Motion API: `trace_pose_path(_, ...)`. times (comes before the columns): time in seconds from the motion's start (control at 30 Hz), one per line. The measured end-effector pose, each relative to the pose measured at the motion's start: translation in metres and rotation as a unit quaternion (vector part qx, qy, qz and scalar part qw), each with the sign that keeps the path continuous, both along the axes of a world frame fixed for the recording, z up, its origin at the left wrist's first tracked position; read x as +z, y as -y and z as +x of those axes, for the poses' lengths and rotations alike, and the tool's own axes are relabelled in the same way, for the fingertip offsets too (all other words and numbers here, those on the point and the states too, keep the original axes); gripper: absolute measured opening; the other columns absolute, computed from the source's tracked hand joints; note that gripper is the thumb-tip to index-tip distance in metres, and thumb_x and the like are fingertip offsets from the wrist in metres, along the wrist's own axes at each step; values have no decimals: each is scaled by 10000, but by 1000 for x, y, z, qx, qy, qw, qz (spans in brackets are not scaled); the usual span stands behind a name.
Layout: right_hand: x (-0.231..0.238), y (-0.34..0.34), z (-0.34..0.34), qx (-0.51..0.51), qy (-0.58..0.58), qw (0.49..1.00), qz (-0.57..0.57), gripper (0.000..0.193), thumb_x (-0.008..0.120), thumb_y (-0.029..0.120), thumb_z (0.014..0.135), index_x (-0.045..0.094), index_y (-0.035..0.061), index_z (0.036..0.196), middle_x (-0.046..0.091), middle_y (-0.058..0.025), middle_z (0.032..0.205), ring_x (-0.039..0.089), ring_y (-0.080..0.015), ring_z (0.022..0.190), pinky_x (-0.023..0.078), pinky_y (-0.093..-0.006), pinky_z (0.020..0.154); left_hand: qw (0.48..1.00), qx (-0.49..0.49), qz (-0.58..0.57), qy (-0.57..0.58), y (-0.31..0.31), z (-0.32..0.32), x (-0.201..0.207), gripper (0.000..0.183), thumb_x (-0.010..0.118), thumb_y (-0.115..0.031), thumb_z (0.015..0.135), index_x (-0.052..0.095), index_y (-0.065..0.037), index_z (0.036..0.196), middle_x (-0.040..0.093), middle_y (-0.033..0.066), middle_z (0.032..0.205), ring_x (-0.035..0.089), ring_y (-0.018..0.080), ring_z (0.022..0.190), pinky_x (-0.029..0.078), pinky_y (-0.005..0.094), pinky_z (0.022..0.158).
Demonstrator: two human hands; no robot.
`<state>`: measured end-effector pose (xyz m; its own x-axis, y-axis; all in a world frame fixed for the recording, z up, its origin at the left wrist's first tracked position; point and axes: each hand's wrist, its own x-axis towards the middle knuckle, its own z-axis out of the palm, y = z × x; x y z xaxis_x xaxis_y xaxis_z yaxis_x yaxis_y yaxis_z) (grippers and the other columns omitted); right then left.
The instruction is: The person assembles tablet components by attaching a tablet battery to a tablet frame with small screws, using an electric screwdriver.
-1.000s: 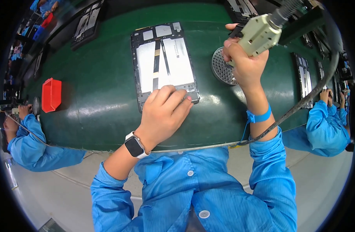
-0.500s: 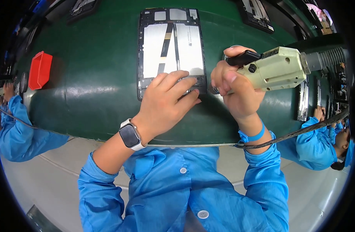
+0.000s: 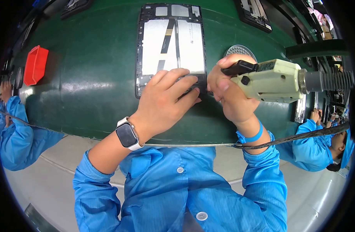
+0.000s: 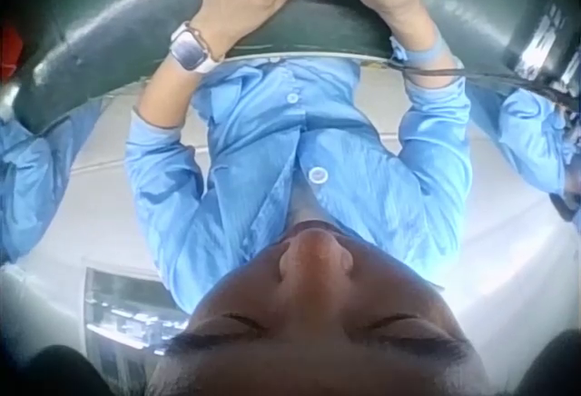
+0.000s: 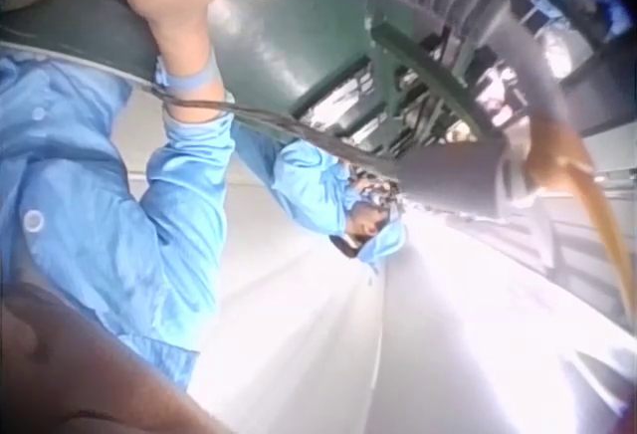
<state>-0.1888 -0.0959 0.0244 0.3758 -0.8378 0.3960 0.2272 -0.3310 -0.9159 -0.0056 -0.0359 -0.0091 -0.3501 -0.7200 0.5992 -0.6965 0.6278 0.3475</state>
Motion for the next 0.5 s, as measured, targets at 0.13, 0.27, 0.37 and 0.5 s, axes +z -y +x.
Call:
trace_pose_path(0.13, 0, -3, 1, 14, -17, 1000, 13, 319, 631, -55, 795, 619, -30, 1113, 621, -52, 871, 570, -99, 731, 488, -247, 651, 1000, 5, -1, 9, 0, 0, 1, 209, 755, -188, 726, 709, -66, 889, 645, 70, 1076, 604, 267, 1063, 486, 381, 791)
trace_pose_path(0.27, 6, 12, -6, 6, 35, 999, -8, 360, 587, -37, 829, 589, -58, 1189, 614, -48, 787, 555, -96, 638, 474, -249, 574, 1000, 3, 2, 12, -1, 2, 2, 229, 775, -175, 719, 704, -68, 910, 640, 70, 1089, 603, 278, 1064, 489, 389, 772)
trace_pose_path(0.37, 29, 39, -21, -126, 87, 988, -18, 417, 585, 116, 857, 516, -110, 1201, 447, -18, 597, 449, -133, 501, 439, -320, 542, 1000, 5, 6, 22, -2, 3, 5, 242, 786, -158, 715, 699, -63, 920, 642, 73, 1089, 607, 286, 1064, 491, 392, 770)
trace_pose_path(0.5, 20, 80, -50, -221, 57, 972, -49, 320, 561, 28, 851, 555, -110, 1139, 468, -37, 608, 462, -141, 506, 440, -331, 545, 1000, 3, 2, 24, 0, -2, 5, 229, 787, -157, 723, 698, -54, 907, 651, 78, 1071, 614, 293, 1061, 501, 407, 784)
